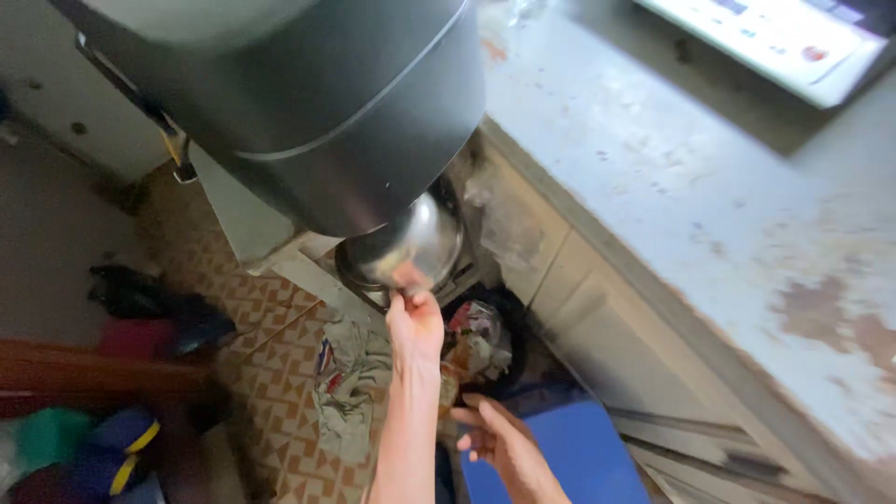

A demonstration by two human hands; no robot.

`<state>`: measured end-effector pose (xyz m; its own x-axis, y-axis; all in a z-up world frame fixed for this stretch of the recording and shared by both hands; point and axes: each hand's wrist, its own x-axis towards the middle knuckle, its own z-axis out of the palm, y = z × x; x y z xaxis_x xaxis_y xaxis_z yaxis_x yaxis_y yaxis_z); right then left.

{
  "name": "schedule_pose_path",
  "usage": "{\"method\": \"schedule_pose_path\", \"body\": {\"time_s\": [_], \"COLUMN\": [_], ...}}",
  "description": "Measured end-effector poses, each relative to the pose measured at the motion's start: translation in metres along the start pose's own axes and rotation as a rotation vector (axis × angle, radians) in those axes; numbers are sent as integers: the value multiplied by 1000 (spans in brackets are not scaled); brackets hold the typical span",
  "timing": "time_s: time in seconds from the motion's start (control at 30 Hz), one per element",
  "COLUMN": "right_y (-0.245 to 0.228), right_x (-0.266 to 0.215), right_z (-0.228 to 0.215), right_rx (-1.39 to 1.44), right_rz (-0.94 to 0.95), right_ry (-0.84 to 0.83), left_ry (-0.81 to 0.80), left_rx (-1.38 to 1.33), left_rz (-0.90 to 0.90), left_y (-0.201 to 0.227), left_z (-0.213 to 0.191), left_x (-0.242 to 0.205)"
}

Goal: The person connects a power cord to an induction cooker on a workbench and presses buttons on the control panel. They then walk to a kitchen sink, fill a metal pot with water, and return to place the pot on the induction cooker to test its heating function.

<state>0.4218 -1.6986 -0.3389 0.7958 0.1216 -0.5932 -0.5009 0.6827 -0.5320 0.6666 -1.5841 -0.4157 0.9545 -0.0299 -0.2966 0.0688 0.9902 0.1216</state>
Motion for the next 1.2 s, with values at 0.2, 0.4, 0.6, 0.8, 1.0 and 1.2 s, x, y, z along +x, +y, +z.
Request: {"method": "schedule_pose_path", "body": {"time_s": [0.2,0.4,0.6,0.8,1.0,1.2], "right_y": [32,-5,-112,-152,-191,-366], "right_x": [-95,-236,-345,-416,-450,-493], "right_z": [-46,-44,27,1,-168,-311], "right_rx": [87,-2,108,354,-44,-504], "right_rz": [0,-206,-519,-717,-785,-568], "right_ry": [218,522,938,1008,1147,1483], "left_ry": [120,81,-1118,-1472,-1756,-1896], "left_rx": [174,1417,1705,1544,1434,1482], "left_rz": [-219,-447,-54,-95,-74,80], "left_y": [22,36,-37,-150,-274,-394], "left_z": [51,179,347,419,400,366], "left_x": [-167,-288,-364,-410,-440,-456]}}
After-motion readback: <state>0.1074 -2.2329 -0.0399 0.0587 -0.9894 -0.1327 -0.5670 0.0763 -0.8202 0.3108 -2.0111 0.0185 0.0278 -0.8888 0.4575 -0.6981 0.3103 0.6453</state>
